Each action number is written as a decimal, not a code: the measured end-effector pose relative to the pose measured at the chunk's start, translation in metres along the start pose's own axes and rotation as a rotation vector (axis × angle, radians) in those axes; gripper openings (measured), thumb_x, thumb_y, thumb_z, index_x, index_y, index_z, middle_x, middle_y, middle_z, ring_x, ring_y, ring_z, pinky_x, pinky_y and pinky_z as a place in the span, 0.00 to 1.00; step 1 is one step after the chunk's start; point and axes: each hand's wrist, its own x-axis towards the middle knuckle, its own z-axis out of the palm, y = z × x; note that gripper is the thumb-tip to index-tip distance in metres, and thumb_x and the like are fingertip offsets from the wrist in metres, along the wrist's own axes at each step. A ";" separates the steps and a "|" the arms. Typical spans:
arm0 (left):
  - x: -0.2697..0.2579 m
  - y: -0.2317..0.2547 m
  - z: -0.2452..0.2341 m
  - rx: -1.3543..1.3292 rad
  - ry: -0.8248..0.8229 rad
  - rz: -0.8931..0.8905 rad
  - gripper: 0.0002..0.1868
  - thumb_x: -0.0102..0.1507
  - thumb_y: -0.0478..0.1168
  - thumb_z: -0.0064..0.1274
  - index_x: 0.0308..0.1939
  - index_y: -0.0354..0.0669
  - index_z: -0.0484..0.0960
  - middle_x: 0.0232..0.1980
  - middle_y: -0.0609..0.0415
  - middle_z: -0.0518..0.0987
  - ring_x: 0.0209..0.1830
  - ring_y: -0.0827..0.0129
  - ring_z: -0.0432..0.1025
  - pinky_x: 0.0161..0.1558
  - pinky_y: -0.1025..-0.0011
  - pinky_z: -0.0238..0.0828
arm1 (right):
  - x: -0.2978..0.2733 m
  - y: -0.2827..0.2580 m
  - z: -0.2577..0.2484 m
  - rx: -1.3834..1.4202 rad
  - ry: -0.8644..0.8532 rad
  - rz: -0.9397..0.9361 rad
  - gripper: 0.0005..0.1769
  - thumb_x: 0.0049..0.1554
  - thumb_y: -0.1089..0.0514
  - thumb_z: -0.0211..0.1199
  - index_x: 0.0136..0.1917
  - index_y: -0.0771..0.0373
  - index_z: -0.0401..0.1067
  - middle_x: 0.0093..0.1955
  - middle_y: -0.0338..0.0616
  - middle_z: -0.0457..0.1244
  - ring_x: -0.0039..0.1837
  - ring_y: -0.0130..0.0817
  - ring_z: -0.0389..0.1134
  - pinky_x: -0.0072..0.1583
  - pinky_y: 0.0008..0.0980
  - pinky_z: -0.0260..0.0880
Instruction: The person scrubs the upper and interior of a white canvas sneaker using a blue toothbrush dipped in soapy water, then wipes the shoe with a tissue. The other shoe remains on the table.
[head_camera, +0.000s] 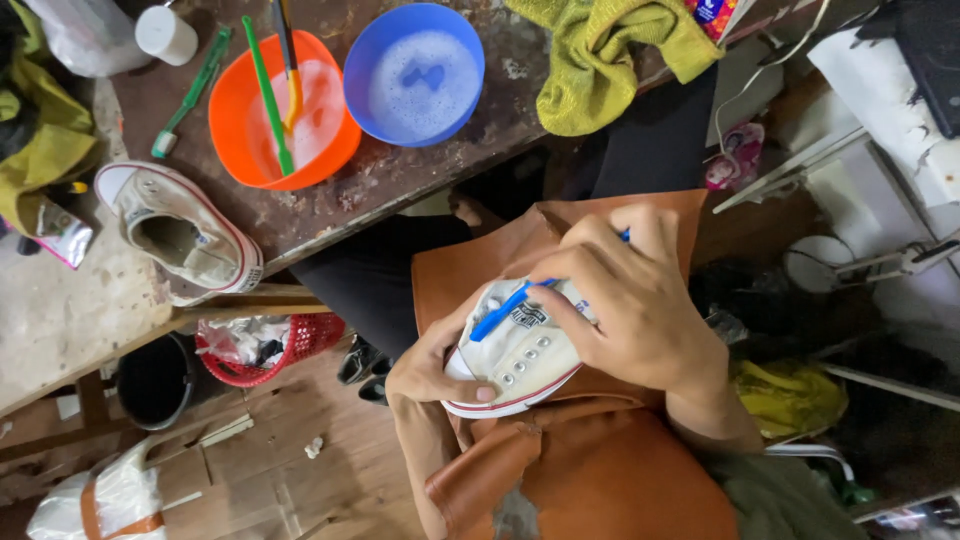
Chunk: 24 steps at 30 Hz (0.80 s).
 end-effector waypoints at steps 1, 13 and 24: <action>-0.001 0.003 0.001 0.005 0.000 -0.001 0.49 0.57 0.45 0.62 0.73 0.34 0.49 0.71 0.47 0.59 0.69 0.60 0.59 0.69 0.64 0.58 | -0.001 0.005 -0.005 0.002 0.005 -0.002 0.07 0.61 0.51 0.57 0.44 0.54 0.67 0.43 0.37 0.60 0.42 0.41 0.54 0.48 0.43 0.47; 0.004 0.002 0.004 0.060 -0.099 -0.008 0.50 0.57 0.45 0.61 0.74 0.34 0.46 0.78 0.49 0.45 0.75 0.64 0.48 0.73 0.64 0.48 | -0.001 0.007 -0.018 0.042 0.059 0.098 0.13 0.57 0.50 0.63 0.41 0.60 0.66 0.40 0.40 0.60 0.49 0.43 0.52 0.56 0.43 0.47; 0.003 0.003 0.006 -0.038 -0.053 -0.018 0.52 0.58 0.45 0.61 0.75 0.35 0.43 0.75 0.46 0.54 0.73 0.62 0.54 0.72 0.63 0.51 | -0.008 0.011 -0.013 0.076 0.019 0.067 0.13 0.53 0.57 0.67 0.38 0.56 0.61 0.41 0.33 0.60 0.50 0.42 0.54 0.53 0.43 0.47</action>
